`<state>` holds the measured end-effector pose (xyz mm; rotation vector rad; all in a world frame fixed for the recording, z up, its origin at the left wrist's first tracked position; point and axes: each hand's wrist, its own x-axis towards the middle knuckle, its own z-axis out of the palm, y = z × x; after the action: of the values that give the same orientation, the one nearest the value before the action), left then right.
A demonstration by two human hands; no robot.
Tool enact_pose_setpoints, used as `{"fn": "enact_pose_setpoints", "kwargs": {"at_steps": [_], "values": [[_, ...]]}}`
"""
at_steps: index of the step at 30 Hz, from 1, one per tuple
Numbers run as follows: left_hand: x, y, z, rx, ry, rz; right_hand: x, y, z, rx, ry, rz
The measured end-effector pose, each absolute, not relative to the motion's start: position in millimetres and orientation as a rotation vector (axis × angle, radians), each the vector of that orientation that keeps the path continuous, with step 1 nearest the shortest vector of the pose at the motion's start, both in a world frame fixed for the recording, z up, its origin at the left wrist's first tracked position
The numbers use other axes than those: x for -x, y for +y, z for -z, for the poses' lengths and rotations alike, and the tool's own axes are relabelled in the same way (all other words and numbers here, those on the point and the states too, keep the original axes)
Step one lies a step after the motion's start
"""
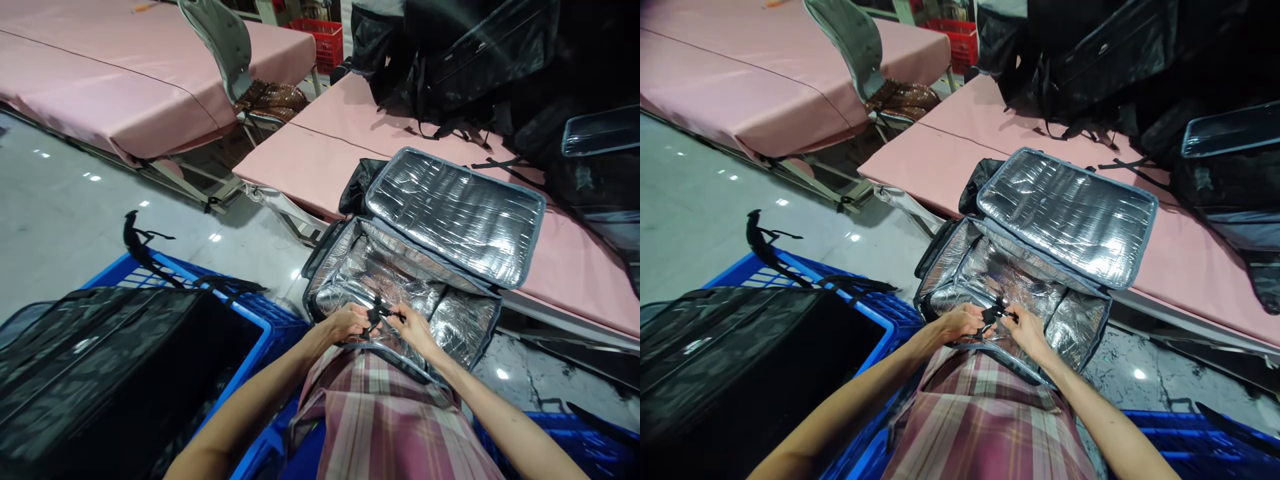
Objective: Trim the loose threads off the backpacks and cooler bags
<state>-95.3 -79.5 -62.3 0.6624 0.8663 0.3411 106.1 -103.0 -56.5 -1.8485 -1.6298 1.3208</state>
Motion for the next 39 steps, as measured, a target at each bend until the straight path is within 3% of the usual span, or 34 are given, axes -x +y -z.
{"fn": "enact_pose_setpoints", "kwargs": {"at_steps": [8,19,39], "values": [[96.7,-78.8,77.2,-0.542,0.82,-0.331,-90.1,-102.7,57.2,1.829,-1.686,-1.277],[89.1,-78.3,61.1,-0.412,0.913,-0.315,-81.1,-80.3,73.5,1.768,-1.431,-1.408],[80.9,-76.5,77.1,-0.25,1.078,-0.38,-76.5,-83.1,73.4,1.67,-1.748,-1.356]]}}
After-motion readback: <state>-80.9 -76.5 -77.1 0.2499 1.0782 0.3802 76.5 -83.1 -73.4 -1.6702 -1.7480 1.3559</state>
